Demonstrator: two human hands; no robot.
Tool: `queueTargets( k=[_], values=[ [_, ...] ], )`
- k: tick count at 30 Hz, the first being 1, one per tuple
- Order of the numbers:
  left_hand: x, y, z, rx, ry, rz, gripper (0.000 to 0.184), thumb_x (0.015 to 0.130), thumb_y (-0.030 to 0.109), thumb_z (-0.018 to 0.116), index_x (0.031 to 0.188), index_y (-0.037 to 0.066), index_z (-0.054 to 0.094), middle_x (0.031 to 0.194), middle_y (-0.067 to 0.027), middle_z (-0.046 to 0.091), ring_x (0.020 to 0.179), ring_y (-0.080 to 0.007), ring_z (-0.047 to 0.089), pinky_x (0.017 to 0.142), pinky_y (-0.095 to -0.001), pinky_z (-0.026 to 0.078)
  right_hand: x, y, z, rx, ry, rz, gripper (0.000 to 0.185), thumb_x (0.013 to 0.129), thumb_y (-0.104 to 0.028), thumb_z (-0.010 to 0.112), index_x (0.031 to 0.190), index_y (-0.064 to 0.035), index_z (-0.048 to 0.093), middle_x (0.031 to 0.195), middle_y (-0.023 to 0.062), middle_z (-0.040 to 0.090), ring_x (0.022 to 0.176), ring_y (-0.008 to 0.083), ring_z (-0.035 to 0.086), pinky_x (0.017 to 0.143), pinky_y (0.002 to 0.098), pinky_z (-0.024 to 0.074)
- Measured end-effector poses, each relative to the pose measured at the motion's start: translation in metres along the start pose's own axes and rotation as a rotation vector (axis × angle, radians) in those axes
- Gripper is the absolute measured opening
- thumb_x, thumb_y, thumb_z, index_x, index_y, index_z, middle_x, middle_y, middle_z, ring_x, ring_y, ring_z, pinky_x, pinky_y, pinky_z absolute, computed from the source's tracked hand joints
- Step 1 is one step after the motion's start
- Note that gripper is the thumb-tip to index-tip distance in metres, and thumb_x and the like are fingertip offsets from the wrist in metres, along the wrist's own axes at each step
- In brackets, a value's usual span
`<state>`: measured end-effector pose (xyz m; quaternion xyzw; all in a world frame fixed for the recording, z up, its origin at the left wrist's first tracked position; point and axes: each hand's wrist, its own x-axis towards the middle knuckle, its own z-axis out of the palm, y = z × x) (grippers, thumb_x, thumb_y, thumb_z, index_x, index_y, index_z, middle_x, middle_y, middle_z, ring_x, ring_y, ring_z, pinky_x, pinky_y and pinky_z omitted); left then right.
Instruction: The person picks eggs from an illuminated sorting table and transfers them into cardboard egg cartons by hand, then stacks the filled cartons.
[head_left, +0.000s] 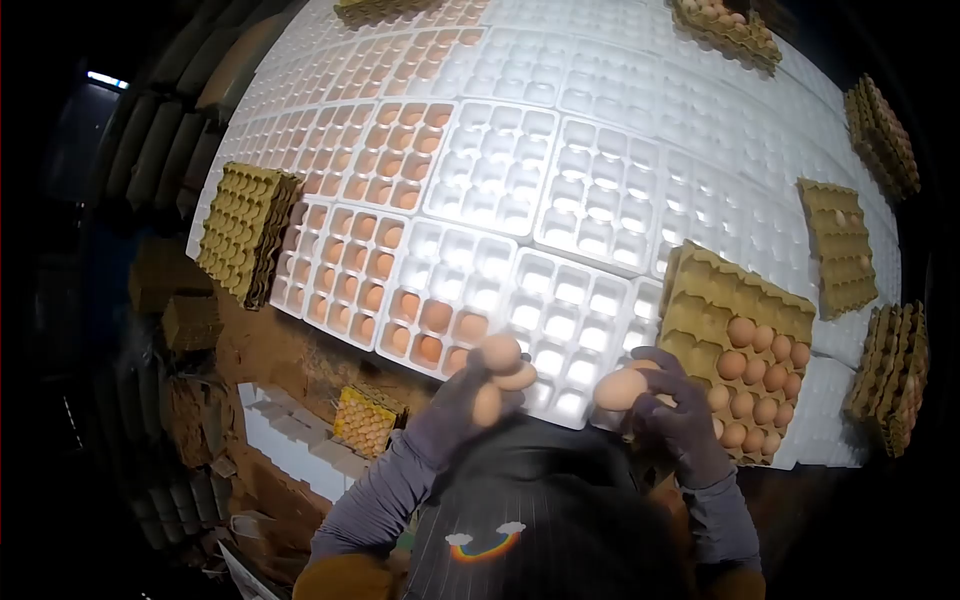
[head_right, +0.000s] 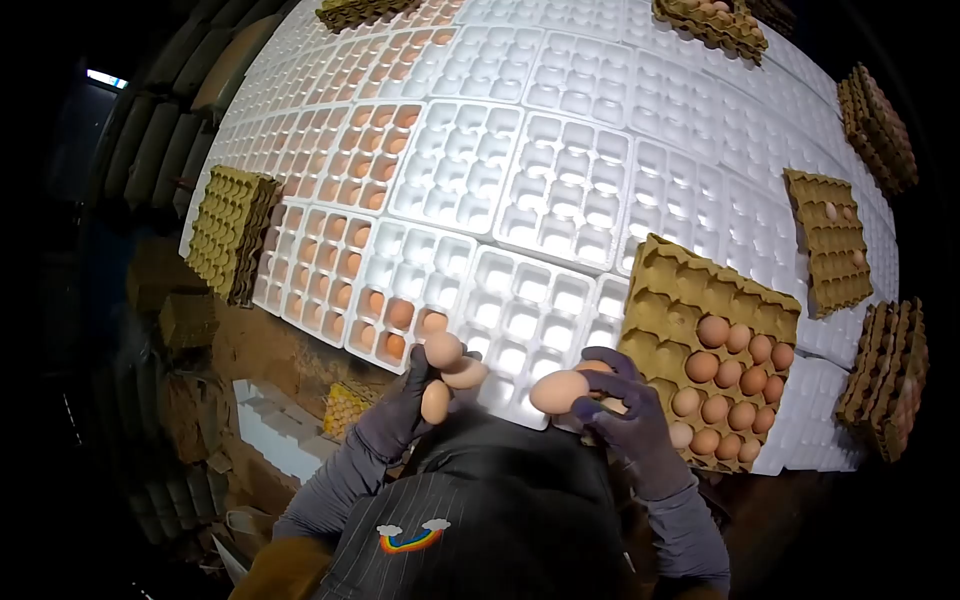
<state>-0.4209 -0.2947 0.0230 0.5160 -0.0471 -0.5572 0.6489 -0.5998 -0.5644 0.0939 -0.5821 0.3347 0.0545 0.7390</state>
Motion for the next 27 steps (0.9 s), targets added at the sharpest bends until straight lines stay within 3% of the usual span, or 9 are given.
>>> queueTargets(
  k=[4,5,10,14,17,19,22,23,27],
  values=[
    [-0.013,0.043,-0.070,0.863,0.568,0.410,0.047,0.083,0.022,0.081,0.124,0.004,0.065,0.132,-0.0139,0.057,0.114,-0.0276,0.063,0.085,-0.0380,0.058,0.067,0.013,0.096,-0.752,0.078,-0.498,0.046,0.077,-0.031,0.085,0.115,-0.0088,0.072,0.134,0.0163,0.054,0.116,0.0334,0.059,0.095,0.0410,0.0525],
    [-0.011,0.061,-0.088,1.341,0.699,0.545,0.049,0.080,0.022,0.083,0.123,0.008,0.067,0.132,-0.0176,0.056,0.115,-0.0339,0.063,0.084,-0.0407,0.059,0.086,0.016,0.117,-0.902,0.137,-0.604,0.049,0.076,-0.035,0.085,0.115,-0.0102,0.071,0.135,0.0169,0.053,0.119,0.0366,0.057,0.097,0.0432,0.0517],
    [0.039,0.108,-0.150,1.787,0.490,0.550,0.045,0.083,0.018,0.078,0.126,0.015,0.064,0.132,-0.0145,0.057,0.110,-0.0336,0.065,0.081,-0.0423,0.058,0.163,0.010,0.172,-1.250,0.173,-0.604,0.048,0.078,-0.022,0.075,0.123,-0.0148,0.064,0.140,0.0140,0.048,0.122,0.0341,0.053,0.090,0.0456,0.0542],
    [0.079,0.123,-0.160,1.606,0.275,0.613,0.042,0.088,0.014,0.072,0.129,0.018,0.062,0.132,-0.0117,0.059,0.107,-0.0334,0.067,0.086,-0.0426,0.057,0.189,0.031,0.202,-1.194,0.094,-0.691,0.043,0.085,-0.013,0.062,0.127,-0.0215,0.064,0.136,0.0131,0.050,0.108,0.0301,0.061,0.087,0.0419,0.0545],
    [0.102,0.131,-0.156,1.717,0.196,0.329,0.046,0.087,0.014,0.073,0.131,0.018,0.062,0.131,-0.0115,0.060,0.107,-0.0317,0.067,0.087,-0.0405,0.057,0.205,0.028,0.221,-1.217,0.002,-0.731,0.036,0.091,-0.022,0.064,0.128,-0.0240,0.064,0.125,0.0116,0.056,0.100,0.0268,0.064,0.084,0.0390,0.0551],
    [0.103,0.147,-0.150,1.523,0.217,0.443,0.047,0.088,0.012,0.072,0.133,0.016,0.061,0.129,-0.0115,0.060,0.107,-0.0301,0.068,0.088,-0.0370,0.057,0.211,0.010,0.220,-1.038,0.153,-0.668,0.038,0.092,-0.024,0.067,0.129,-0.0207,0.062,0.114,0.0099,0.059,0.094,0.0261,0.063,0.077,0.0388,0.0546],
    [0.127,0.141,-0.138,1.036,0.201,0.587,0.046,0.088,0.009,0.070,0.133,0.010,0.061,0.128,-0.0128,0.060,0.111,-0.0299,0.066,0.092,-0.0347,0.056,0.245,0.016,0.203,-0.853,0.385,-0.858,0.052,0.089,-0.013,0.067,0.139,-0.0136,0.054,0.112,0.0126,0.058,0.102,0.0318,0.056,0.087,0.0439,0.0477],
    [0.143,0.124,-0.134,0.895,0.150,0.688,0.047,0.089,0.009,0.067,0.136,0.007,0.058,0.131,-0.0159,0.059,0.123,-0.0341,0.059,0.101,-0.0377,0.051,0.250,0.020,0.201,-0.910,0.402,-0.874,0.055,0.088,-0.009,0.066,0.141,-0.0108,0.051,0.115,0.0134,0.057,0.109,0.0344,0.052,0.092,0.0450,0.0453],
    [0.173,0.090,-0.131,1.393,0.158,0.853,0.048,0.093,0.015,0.062,0.140,0.007,0.054,0.143,-0.0163,0.051,0.140,-0.0405,0.039,0.121,-0.0531,0.024,0.224,0.033,0.204,-0.767,0.561,-0.768,0.049,0.085,-0.001,0.065,0.132,-0.0081,0.054,0.118,0.0132,0.058,0.112,0.0346,0.053,0.094,0.0443,0.0458]
  ],
)
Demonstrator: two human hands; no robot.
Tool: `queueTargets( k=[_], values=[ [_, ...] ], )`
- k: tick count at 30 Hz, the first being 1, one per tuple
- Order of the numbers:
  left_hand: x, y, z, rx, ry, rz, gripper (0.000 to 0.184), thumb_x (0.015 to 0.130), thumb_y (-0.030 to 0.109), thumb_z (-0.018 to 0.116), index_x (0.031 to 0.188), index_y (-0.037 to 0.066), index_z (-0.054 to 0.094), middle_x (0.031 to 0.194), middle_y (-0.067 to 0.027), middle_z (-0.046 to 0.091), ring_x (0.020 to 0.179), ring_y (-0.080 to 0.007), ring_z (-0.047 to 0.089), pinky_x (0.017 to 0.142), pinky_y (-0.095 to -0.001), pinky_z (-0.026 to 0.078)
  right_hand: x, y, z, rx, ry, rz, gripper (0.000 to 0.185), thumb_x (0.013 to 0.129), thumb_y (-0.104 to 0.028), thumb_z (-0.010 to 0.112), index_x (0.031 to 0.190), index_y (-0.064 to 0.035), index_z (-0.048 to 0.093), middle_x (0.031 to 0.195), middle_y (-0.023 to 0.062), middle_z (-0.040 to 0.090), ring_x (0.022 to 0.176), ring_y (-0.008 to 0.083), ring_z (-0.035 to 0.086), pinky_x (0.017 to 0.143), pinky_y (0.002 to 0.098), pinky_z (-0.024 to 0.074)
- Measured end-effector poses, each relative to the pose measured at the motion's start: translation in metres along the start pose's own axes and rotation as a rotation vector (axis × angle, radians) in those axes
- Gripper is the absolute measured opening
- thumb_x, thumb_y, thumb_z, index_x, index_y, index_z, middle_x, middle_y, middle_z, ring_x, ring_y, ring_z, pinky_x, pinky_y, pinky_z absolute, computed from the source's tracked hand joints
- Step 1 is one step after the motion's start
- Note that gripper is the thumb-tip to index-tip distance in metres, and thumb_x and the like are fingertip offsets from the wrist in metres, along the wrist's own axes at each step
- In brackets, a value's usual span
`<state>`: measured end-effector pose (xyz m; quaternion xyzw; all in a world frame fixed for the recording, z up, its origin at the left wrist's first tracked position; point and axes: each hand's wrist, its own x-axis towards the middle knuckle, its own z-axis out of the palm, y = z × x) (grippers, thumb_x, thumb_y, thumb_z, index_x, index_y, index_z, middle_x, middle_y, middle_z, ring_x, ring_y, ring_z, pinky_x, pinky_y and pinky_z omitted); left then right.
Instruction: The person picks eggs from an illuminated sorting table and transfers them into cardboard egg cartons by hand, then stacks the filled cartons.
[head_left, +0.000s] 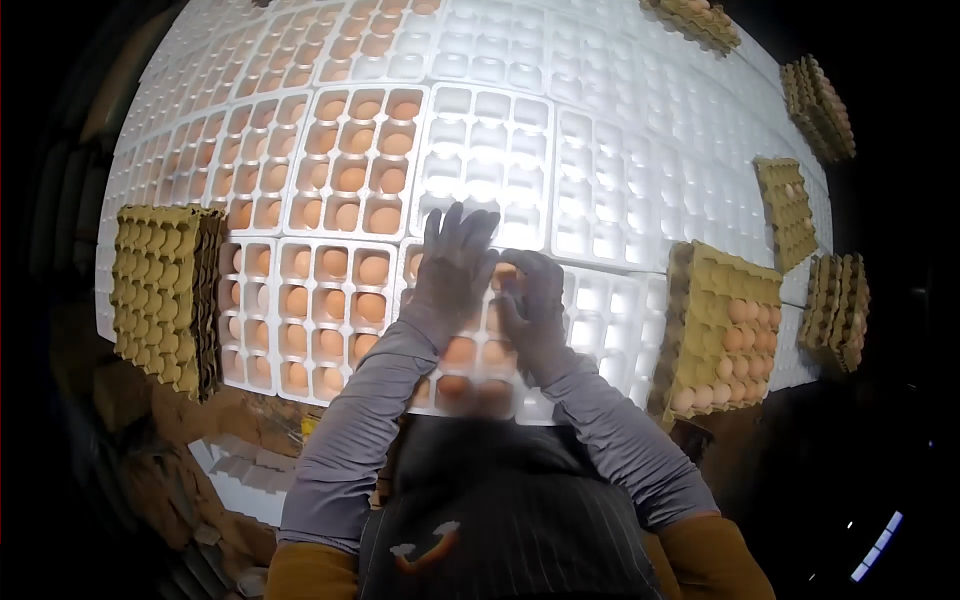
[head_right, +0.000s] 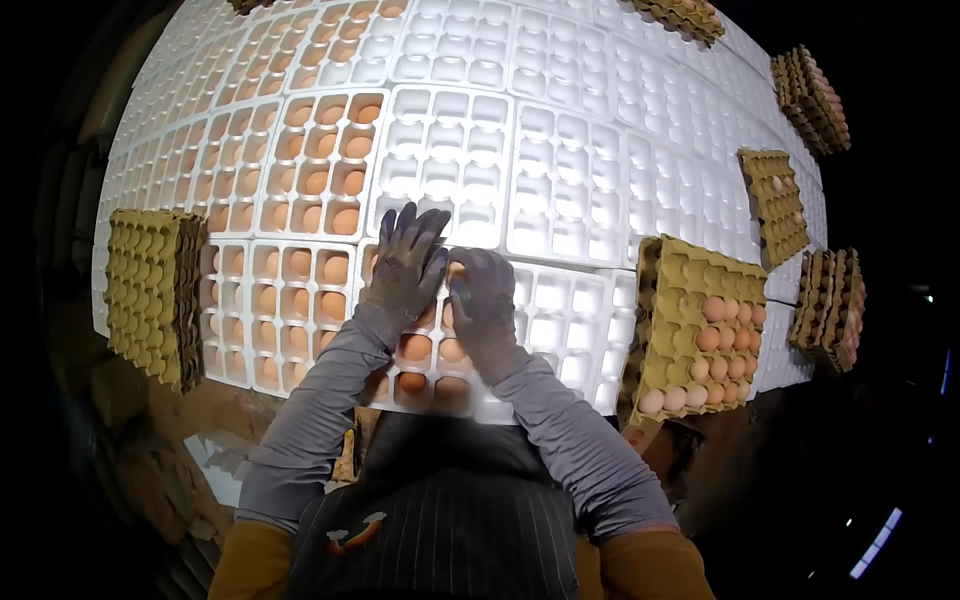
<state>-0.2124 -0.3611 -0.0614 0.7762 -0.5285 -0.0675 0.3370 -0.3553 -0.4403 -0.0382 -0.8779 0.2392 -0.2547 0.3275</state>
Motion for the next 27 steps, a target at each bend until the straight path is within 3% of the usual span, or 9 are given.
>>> queueTargets(
  k=[4,6,8,10,15,20,22,26,27],
  values=[
    [-0.004,0.006,-0.003,0.125,-0.040,-0.019,0.039,0.097,0.017,0.060,0.135,0.009,0.057,0.143,-0.0128,0.052,0.141,-0.0400,0.038,0.121,-0.0536,0.026,-0.055,-0.017,-0.045,0.110,-0.028,0.176,0.038,0.084,0.003,0.065,0.121,-0.0054,0.061,0.114,0.0148,0.061,0.109,0.0362,0.056,0.093,0.0446,0.0475],
    [-0.006,0.003,-0.003,0.158,-0.058,0.018,0.040,0.095,0.013,0.060,0.135,0.009,0.057,0.143,-0.0125,0.051,0.141,-0.0382,0.037,0.121,-0.0524,0.029,-0.089,-0.015,-0.059,0.065,-0.151,0.002,0.032,0.087,0.002,0.062,0.119,-0.0049,0.062,0.112,0.0173,0.063,0.104,0.0382,0.060,0.089,0.0435,0.0502],
    [-0.006,0.003,0.005,0.123,0.034,-0.018,0.039,0.092,0.010,0.062,0.131,0.009,0.061,0.138,-0.0118,0.056,0.137,-0.0388,0.042,0.120,-0.0513,0.032,-0.108,-0.025,-0.080,0.435,-0.269,0.222,0.034,0.089,0.000,0.062,0.122,-0.0057,0.062,0.108,0.0158,0.065,0.098,0.0367,0.062,0.082,0.0443,0.0520],
    [0.000,0.008,0.011,-0.005,0.045,-0.072,0.032,0.090,0.007,0.064,0.121,0.006,0.068,0.129,-0.0141,0.063,0.131,-0.0381,0.049,0.108,-0.0499,0.042,-0.125,-0.015,-0.078,0.356,-0.289,-0.025,0.035,0.087,-0.007,0.069,0.122,-0.0080,0.063,0.107,0.0129,0.065,0.098,0.0336,0.062,0.083,0.0426,0.0508],
    [0.064,0.184,0.046,-0.362,-0.138,0.158,0.027,0.089,0.009,0.066,0.115,0.006,0.070,0.114,-0.0120,0.067,0.115,-0.0344,0.060,0.101,-0.0455,0.048,-0.132,-0.008,-0.130,0.296,-0.067,-0.215,0.041,0.085,-0.023,0.077,0.123,-0.0123,0.063,0.115,0.0088,0.063,0.106,0.0294,0.062,0.088,0.0421,0.0517],
    [0.112,0.316,0.143,-0.132,-0.179,0.438,0.035,0.087,0.019,0.072,0.120,0.009,0.066,0.117,-0.0123,0.068,0.123,-0.0364,0.056,0.111,-0.0484,0.041,-0.145,0.054,-0.257,0.233,-0.249,-0.256,0.048,0.083,-0.023,0.075,0.128,-0.0136,0.063,0.115,0.0090,0.064,0.109,0.0287,0.063,0.089,0.0417,0.0520],
    [0.117,0.337,0.169,-0.033,-0.200,0.408,0.035,0.088,0.022,0.072,0.119,0.009,0.065,0.117,-0.0116,0.068,0.126,-0.0374,0.054,0.116,-0.0496,0.035,-0.140,0.089,-0.327,0.017,-0.538,-0.110,0.040,0.083,-0.022,0.071,0.121,-0.0104,0.065,0.110,0.0078,0.067,0.103,0.0281,0.065,0.086,0.0409,0.0518],
    [0.121,0.342,0.165,-0.032,-0.347,0.299,0.041,0.088,0.019,0.072,0.126,0.007,0.064,0.126,-0.0114,0.065,0.124,-0.0337,0.057,0.114,-0.0452,0.039,-0.108,0.168,-0.421,-0.272,-0.068,-0.216,0.026,0.084,-0.017,0.072,0.107,-0.0055,0.068,0.109,0.0109,0.068,0.098,0.0283,0.066,0.082,0.0397,0.0529],
    [0.117,0.347,0.156,-0.411,-0.325,0.027,0.036,0.091,0.019,0.069,0.124,0.005,0.063,0.122,-0.0116,0.067,0.118,-0.0303,0.061,0.108,-0.0407,0.045,-0.090,0.179,-0.430,-0.152,-0.103,0.013,0.026,0.085,-0.016,0.073,0.109,-0.0080,0.068,0.108,0.0096,0.068,0.096,0.0276,0.066,0.081,0.0391,0.0543]
  ],
)
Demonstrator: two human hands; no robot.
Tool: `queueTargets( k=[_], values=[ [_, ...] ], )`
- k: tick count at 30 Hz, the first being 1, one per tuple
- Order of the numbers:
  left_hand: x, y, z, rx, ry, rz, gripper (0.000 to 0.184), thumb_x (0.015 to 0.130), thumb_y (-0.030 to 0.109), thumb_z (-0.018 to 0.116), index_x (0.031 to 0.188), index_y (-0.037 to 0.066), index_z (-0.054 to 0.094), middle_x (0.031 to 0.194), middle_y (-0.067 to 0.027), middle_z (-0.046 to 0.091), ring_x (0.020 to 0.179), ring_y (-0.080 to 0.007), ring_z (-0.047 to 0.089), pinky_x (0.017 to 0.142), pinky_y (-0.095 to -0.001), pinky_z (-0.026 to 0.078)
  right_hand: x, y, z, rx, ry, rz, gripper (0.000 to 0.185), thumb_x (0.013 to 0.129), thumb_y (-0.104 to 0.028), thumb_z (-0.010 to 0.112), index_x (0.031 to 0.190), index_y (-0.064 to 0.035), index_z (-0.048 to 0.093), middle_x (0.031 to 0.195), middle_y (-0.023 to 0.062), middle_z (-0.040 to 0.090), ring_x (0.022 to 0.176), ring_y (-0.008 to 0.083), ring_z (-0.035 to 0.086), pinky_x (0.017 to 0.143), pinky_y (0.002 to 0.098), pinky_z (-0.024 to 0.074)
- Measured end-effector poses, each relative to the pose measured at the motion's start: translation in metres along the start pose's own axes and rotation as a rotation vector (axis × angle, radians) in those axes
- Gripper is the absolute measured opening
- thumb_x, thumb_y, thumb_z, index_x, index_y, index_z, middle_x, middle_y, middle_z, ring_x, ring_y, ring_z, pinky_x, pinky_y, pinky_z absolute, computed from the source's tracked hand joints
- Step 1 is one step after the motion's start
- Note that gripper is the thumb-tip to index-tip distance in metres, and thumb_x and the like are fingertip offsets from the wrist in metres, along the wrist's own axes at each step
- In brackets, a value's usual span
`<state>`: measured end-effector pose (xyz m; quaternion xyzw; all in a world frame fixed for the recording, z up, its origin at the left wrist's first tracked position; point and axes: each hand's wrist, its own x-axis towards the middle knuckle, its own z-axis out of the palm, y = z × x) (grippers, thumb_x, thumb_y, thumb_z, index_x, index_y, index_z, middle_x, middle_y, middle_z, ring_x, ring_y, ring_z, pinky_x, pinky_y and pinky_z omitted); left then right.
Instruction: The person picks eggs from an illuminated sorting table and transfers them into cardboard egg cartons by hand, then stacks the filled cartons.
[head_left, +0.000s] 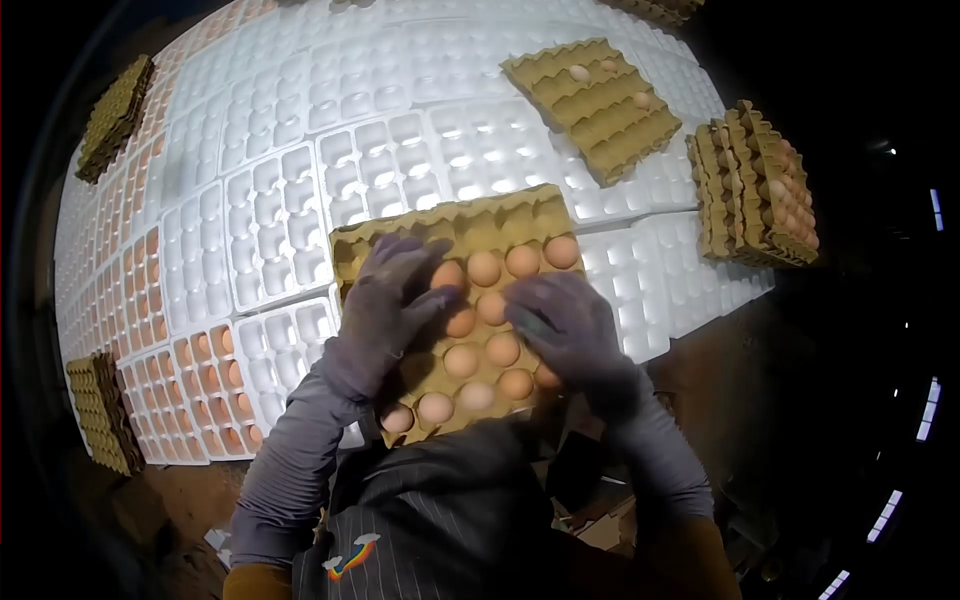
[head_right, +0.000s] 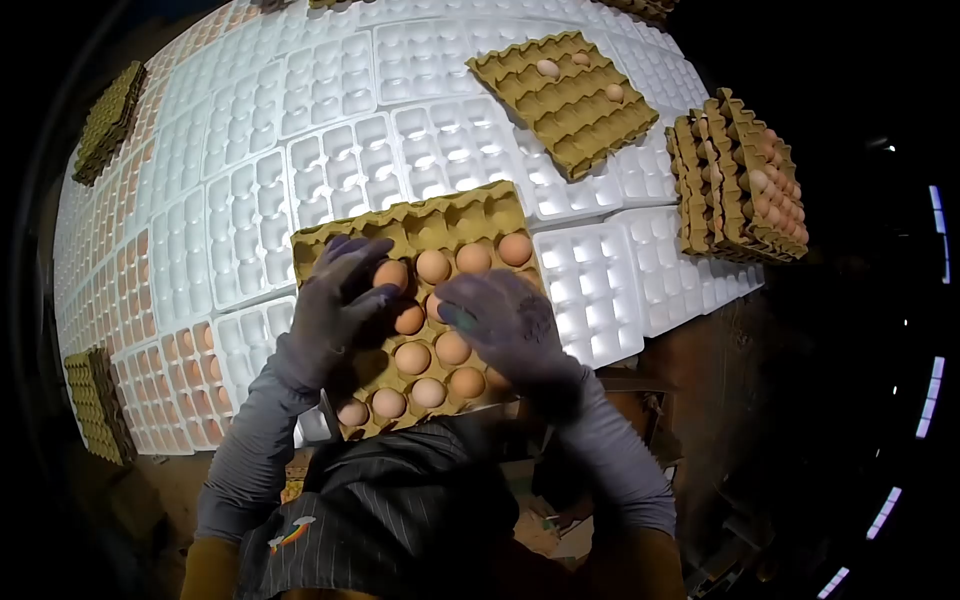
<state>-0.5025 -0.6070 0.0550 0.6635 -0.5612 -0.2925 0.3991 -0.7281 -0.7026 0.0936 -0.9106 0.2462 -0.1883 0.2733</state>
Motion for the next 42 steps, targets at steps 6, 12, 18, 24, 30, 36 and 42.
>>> queueTargets(
  k=[6,12,18,24,30,36,42],
  values=[
    [-0.023,0.001,-0.017,-0.710,0.005,-0.480,0.033,0.096,0.026,0.064,0.119,0.003,0.063,0.108,-0.0087,0.063,0.097,-0.0217,0.066,0.082,-0.0337,0.053,0.056,0.064,0.030,-0.289,-0.172,-0.322,0.037,0.092,-0.030,0.066,0.126,-0.0149,0.064,0.122,0.0127,0.061,0.125,0.0303,0.055,0.111,0.0454,0.0411],
    [-0.025,0.034,0.023,0.332,-0.160,-0.220,0.042,0.090,0.026,0.074,0.121,0.002,0.060,0.116,-0.0118,0.061,0.091,-0.0213,0.066,0.080,-0.0337,0.054,0.078,0.030,-0.027,0.161,-0.619,0.183,0.039,0.091,-0.038,0.071,0.116,-0.0091,0.066,0.117,0.0123,0.061,0.098,0.0274,0.067,0.081,0.0420,0.0552],
    [-0.039,0.039,-0.020,-0.391,-0.096,-0.311,0.031,0.088,0.007,0.061,0.119,0.003,0.062,0.129,-0.0170,0.058,0.100,-0.0241,0.066,0.085,-0.0347,0.055,0.069,0.013,-0.017,-0.418,-0.878,-0.018,0.032,0.089,-0.026,0.071,0.115,-0.0087,0.064,0.111,0.0072,0.065,0.096,0.0261,0.069,0.082,0.0390,0.0548],
    [-0.059,0.063,0.047,0.792,-0.258,-0.129,0.032,0.081,0.022,0.076,0.109,0.010,0.068,0.137,-0.0172,0.050,0.110,-0.0398,0.059,0.091,-0.0470,0.053,0.042,0.016,-0.046,0.437,-0.685,0.223,0.043,0.083,-0.005,0.071,0.124,-0.0074,0.059,0.143,0.0113,0.049,0.111,0.0241,0.064,0.086,0.0376,0.0561],
    [-0.067,0.041,-0.011,-0.168,-0.221,-0.316,0.050,0.089,0.045,0.069,0.123,0.007,0.069,0.135,-0.0162,0.058,0.121,-0.0303,0.059,0.096,-0.0412,0.051,-0.010,0.014,0.013,-0.569,-0.468,-0.374,0.028,0.083,-0.024,0.068,0.106,-0.0080,0.065,0.144,0.0138,0.046,0.109,0.0332,0.052,0.083,0.0419,0.0516],
    [-0.156,-0.019,-0.050,-1.370,0.105,-0.567,0.067,0.098,0.064,0.049,0.135,0.007,0.050,0.137,-0.0135,0.056,0.121,-0.0271,0.059,0.094,-0.0433,0.055,0.011,-0.023,-0.016,0.534,-0.383,0.346,0.034,0.085,-0.026,0.076,0.111,-0.0050,0.073,0.135,0.0153,0.055,0.125,0.0317,0.053,0.102,0.0376,0.0443],
    [-0.199,-0.060,-0.140,-0.822,0.124,-0.777,0.053,0.104,0.046,0.051,0.134,0.003,0.059,0.130,-0.0103,0.062,0.101,-0.0161,0.063,0.081,-0.0311,0.053,0.075,-0.114,0.074,0.784,-0.502,0.350,0.035,0.087,-0.022,0.073,0.115,-0.0013,0.071,0.132,0.0149,0.058,0.125,0.0283,0.054,0.103,0.0367,0.0434]
  ],
)
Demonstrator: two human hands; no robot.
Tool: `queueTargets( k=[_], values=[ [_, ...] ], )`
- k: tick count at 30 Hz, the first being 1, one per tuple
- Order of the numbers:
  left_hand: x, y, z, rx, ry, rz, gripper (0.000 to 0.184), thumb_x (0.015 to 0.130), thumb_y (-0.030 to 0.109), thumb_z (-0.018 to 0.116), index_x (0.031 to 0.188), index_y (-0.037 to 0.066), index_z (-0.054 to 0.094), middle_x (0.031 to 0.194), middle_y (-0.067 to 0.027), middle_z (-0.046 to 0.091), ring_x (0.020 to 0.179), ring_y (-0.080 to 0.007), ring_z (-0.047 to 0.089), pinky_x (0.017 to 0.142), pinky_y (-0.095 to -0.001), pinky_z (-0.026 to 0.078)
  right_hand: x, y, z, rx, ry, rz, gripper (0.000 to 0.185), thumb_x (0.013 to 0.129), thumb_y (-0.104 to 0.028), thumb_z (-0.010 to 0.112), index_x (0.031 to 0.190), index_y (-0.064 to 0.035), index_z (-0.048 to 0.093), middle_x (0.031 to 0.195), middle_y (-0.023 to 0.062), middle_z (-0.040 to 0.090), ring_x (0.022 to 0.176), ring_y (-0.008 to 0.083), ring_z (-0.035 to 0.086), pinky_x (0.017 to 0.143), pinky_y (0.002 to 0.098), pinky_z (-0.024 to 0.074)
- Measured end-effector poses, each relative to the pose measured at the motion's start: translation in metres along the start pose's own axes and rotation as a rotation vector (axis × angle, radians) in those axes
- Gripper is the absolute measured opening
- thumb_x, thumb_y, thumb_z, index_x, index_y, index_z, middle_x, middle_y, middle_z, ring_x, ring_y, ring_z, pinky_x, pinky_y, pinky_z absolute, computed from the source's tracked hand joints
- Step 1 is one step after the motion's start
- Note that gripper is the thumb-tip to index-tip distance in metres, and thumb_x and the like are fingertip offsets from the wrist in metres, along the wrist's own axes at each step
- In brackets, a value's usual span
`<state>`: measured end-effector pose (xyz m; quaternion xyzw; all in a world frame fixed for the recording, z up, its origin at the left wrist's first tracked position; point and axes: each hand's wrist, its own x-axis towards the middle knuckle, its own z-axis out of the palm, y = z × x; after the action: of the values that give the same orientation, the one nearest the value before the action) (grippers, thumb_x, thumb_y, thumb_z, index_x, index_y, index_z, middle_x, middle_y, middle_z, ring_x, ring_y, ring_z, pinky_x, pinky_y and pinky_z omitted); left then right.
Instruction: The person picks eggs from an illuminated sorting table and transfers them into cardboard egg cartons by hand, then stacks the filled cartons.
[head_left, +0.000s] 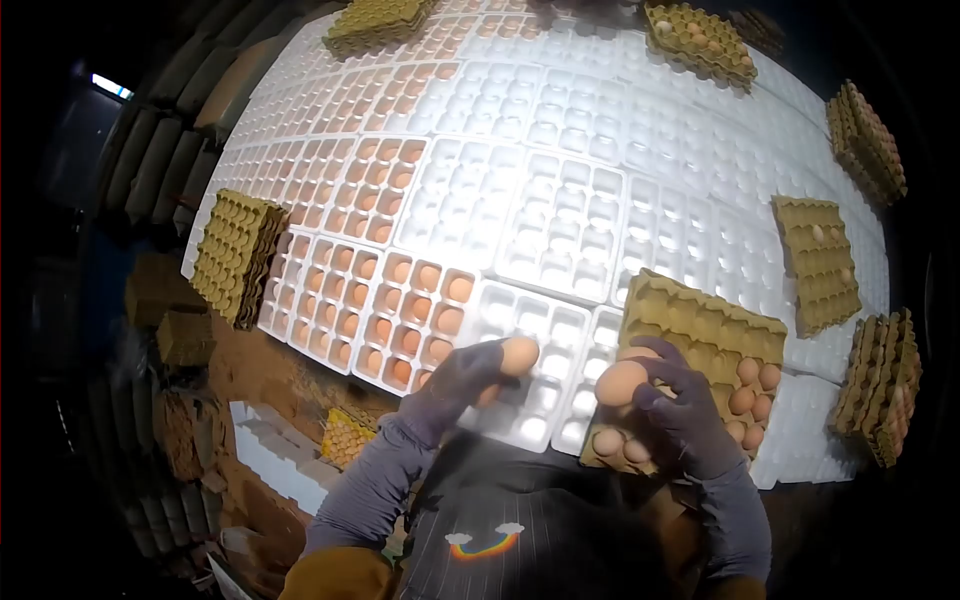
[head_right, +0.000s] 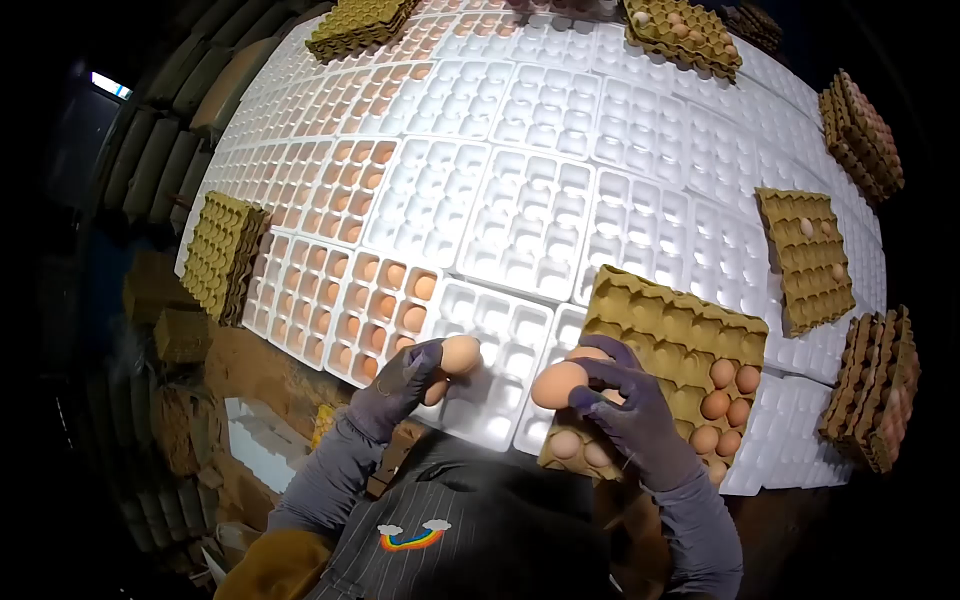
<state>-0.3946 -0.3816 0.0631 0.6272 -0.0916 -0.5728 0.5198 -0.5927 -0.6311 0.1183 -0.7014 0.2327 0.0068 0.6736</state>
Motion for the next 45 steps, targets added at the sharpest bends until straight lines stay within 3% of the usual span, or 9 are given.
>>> queueTargets(
  k=[4,7,17,20,24,31,35,39,45],
  values=[
    [0.020,0.016,-0.117,1.080,0.651,0.643,0.045,0.084,0.034,0.080,0.120,0.008,0.069,0.130,-0.0151,0.060,0.099,-0.0256,0.068,0.084,-0.0371,0.056,0.097,0.002,0.081,-0.568,0.057,-0.256,0.047,0.078,-0.036,0.083,0.117,-0.0126,0.070,0.132,0.0157,0.054,0.116,0.0350,0.059,0.095,0.0432,0.0519],
    [0.056,0.044,-0.173,1.260,0.875,0.547,0.045,0.081,0.035,0.082,0.115,0.008,0.070,0.137,-0.0145,0.054,0.109,-0.0330,0.064,0.089,-0.0430,0.056,0.179,0.017,0.129,-0.955,0.219,-0.417,0.050,0.078,-0.036,0.082,0.119,-0.0112,0.067,0.137,0.0166,0.051,0.114,0.0345,0.057,0.091,0.0435,0.0536],
    [0.150,0.094,-0.211,1.215,0.390,0.411,0.039,0.089,0.019,0.069,0.128,0.014,0.064,0.122,-0.0125,0.061,0.103,-0.0323,0.067,0.090,-0.0422,0.055,0.285,0.028,0.219,-0.896,0.042,-0.392,0.030,0.091,-0.019,0.065,0.121,-0.0186,0.066,0.120,0.0109,0.058,0.101,0.0296,0.064,0.086,0.0414,0.0549],
    [0.166,0.101,-0.211,0.918,0.362,0.418,0.048,0.089,0.015,0.069,0.136,0.014,0.059,0.123,-0.0140,0.061,0.109,-0.0302,0.065,0.095,-0.0408,0.052,0.312,0.033,0.205,-0.673,0.403,-0.497,0.038,0.090,-0.010,0.065,0.127,-0.0175,0.060,0.110,0.0115,0.058,0.100,0.0320,0.061,0.085,0.0449,0.0520],
    [0.223,0.074,-0.176,0.618,0.455,0.899,0.054,0.090,0.010,0.064,0.142,0.008,0.051,0.134,-0.0178,0.057,0.127,-0.0345,0.054,0.107,-0.0415,0.044,0.330,0.048,0.190,-0.452,0.594,-0.521,0.057,0.085,0.004,0.058,0.140,-0.0104,0.052,0.121,0.0166,0.056,0.112,0.0357,0.055,0.097,0.0450,0.0468],
    [0.244,0.047,-0.177,1.260,0.633,1.004,0.050,0.093,0.017,0.059,0.142,0.009,0.051,0.131,-0.0154,0.055,0.131,-0.0367,0.047,0.117,-0.0528,0.030,0.168,0.011,0.179,-0.238,0.326,-0.245,0.039,0.091,0.008,0.057,0.128,-0.0011,0.061,0.124,0.0154,0.064,0.113,0.0268,0.063,0.095,0.0366,0.0525],
    [0.200,0.095,-0.065,0.949,0.508,1.179,0.052,0.088,0.006,0.069,0.139,0.009,0.056,0.122,-0.0182,0.061,0.111,-0.0377,0.060,0.092,-0.0447,0.053,0.063,0.050,0.156,-0.315,0.093,-0.292,0.041,0.089,-0.004,0.067,0.129,-0.0071,0.062,0.123,0.0129,0.066,0.114,0.0326,0.063,0.096,0.0416,0.0530],
    [0.151,0.093,0.115,0.884,-0.076,1.146,0.046,0.085,0.009,0.074,0.129,0.005,0.062,0.120,-0.0131,0.066,0.119,-0.0323,0.059,0.100,-0.0433,0.049,-0.010,0.069,0.107,-0.528,0.115,-0.378,0.042,0.089,-0.013,0.068,0.130,-0.0100,0.063,0.123,0.0100,0.066,0.109,0.0278,0.065,0.093,0.0404,0.0530],
    [0.173,0.036,0.288,1.247,-0.189,1.183,0.035,0.089,0.027,0.069,0.118,0.009,0.063,0.116,-0.0139,0.067,0.125,-0.0363,0.054,0.115,-0.0505,0.036,-0.104,0.057,-0.070,-0.831,0.264,-0.261,0.031,0.084,-0.024,0.066,0.108,-0.0060,0.070,0.113,0.0088,0.070,0.103,0.0298,0.067,0.083,0.0402,0.0527]
  ],
)
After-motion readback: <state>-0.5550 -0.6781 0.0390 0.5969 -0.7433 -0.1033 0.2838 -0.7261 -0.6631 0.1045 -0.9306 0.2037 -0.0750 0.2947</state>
